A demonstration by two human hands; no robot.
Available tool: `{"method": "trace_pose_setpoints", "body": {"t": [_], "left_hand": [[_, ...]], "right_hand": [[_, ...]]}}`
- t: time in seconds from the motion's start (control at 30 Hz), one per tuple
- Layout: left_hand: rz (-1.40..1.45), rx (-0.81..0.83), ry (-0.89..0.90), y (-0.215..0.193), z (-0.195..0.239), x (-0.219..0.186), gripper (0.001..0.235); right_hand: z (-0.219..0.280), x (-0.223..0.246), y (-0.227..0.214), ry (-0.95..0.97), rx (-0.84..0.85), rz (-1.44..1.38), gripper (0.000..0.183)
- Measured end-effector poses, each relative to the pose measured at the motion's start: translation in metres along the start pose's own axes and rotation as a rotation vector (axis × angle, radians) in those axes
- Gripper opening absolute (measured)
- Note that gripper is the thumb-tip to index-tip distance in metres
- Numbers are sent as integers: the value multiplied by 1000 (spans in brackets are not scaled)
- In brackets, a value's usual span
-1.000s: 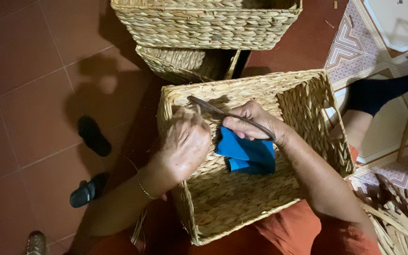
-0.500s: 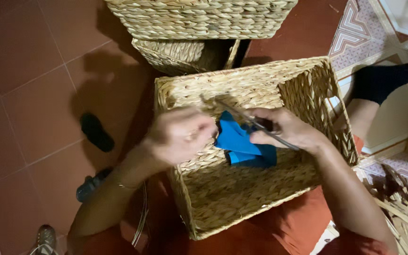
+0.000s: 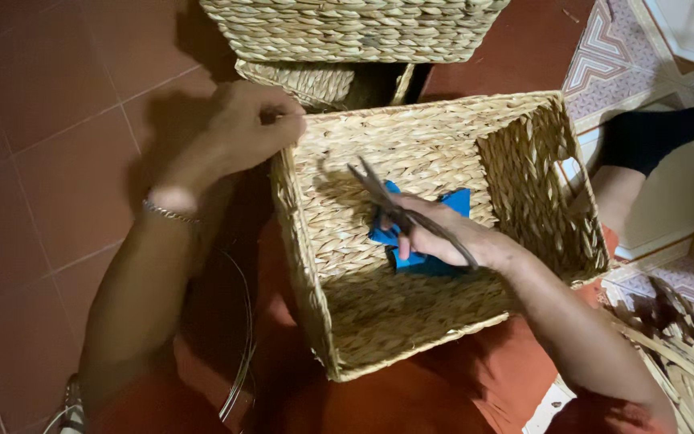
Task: The person trims loose fibers from the rim of a woven basket using scissors, then wipes the basket's exterior and interior with a blue cloth. The person rotates the basket to access different sides and continues wiping until the clip ends.
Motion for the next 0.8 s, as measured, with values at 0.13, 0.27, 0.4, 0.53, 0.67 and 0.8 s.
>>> {"method": "trace_pose_setpoints", "body": {"t": [0.13,0.27,0.4,0.53,0.67,0.8], "left_hand": [[-109,58,-19,-1,-6,12,25],[-413,245,-74,6,-9,3,29],[-586,339,27,25,-16,-22,26],[-642,482,-120,29,-23,-21,31],[-688,493,-52,25,-28,-30,24],[-704,523,-148,25,-29,-39,35]], "right_hand": [[-19,19,20,-97,-41,120,83],[-27,22,30,-13,-76,-6,79],[-29,19,27,22,-123,-71,78],[-23,14,21,28,-161,6,78],[-18,8,20,71,-167,-20,80],[-21,6,23,46,-149,-48,78]]}}
Point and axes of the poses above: each hand's wrist, its own z-axis away from the middle knuckle, its own y-axis out of the palm, x = y × z, the point moved 6 cm from there along -z, towards the middle knuckle, and after that the axes turned 11 degrees about -x, right-handed, at the moved point
